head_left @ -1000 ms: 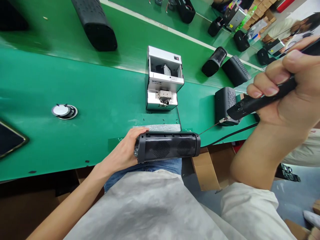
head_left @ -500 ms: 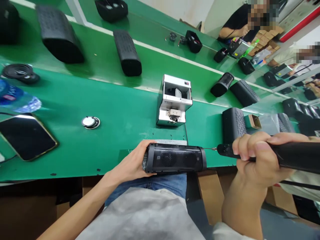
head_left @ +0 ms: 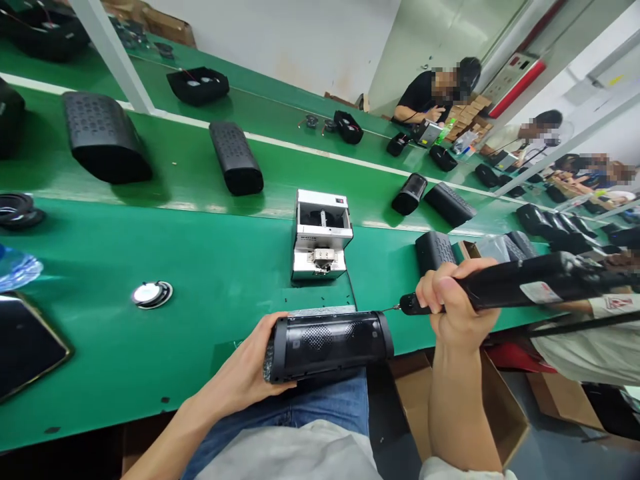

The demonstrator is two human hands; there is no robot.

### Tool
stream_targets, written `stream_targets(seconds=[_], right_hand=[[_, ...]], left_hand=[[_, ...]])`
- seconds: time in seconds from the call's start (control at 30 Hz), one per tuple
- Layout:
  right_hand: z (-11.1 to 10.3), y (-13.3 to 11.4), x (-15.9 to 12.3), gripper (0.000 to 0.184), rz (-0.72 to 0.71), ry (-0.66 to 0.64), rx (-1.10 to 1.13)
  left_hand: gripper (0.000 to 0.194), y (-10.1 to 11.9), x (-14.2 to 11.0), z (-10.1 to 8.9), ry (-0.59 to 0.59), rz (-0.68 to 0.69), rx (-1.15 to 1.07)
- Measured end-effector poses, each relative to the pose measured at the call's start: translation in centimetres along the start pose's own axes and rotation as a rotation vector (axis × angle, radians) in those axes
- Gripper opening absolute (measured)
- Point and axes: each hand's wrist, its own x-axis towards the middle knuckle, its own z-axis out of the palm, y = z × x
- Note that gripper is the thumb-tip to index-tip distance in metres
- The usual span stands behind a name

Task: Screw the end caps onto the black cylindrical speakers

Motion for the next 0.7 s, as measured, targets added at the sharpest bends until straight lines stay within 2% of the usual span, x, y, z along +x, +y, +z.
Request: stream_targets(seconds=[0.13, 0.27, 0.37, 0.57, 0.7], right_hand=[[0.6, -0.1, 0.5, 0.025, 0.049, -0.059, 0.000], [0.9, 0.3, 1.5, 0.037, 0.114, -0.100, -0.013], [0.7, 0.5, 2.0, 0.040, 0.112, -0.022, -0.052], [1.2, -1.0, 0.7, 0.025, 0.043, 0.195, -0.136], [1.5, -1.1, -0.1, 0.027, 0.086, 0.144, -0.059]], left_hand=[[0.105, -0.1, 0.2, -0.1, -0.004, 0.003, 0.016], [0.103, -0.2, 0.2, -0.1, 0.003, 0.002, 0.024], [0.104, -0.3, 0.2, 0.0, 0.010, 0.005, 0.035], [0.104, -0.1, 0.5, -0.2, 0.013, 0.032, 0.075], [0.099, 0.0, 0.4, -0.3, 0.005, 0.011, 0.106]])
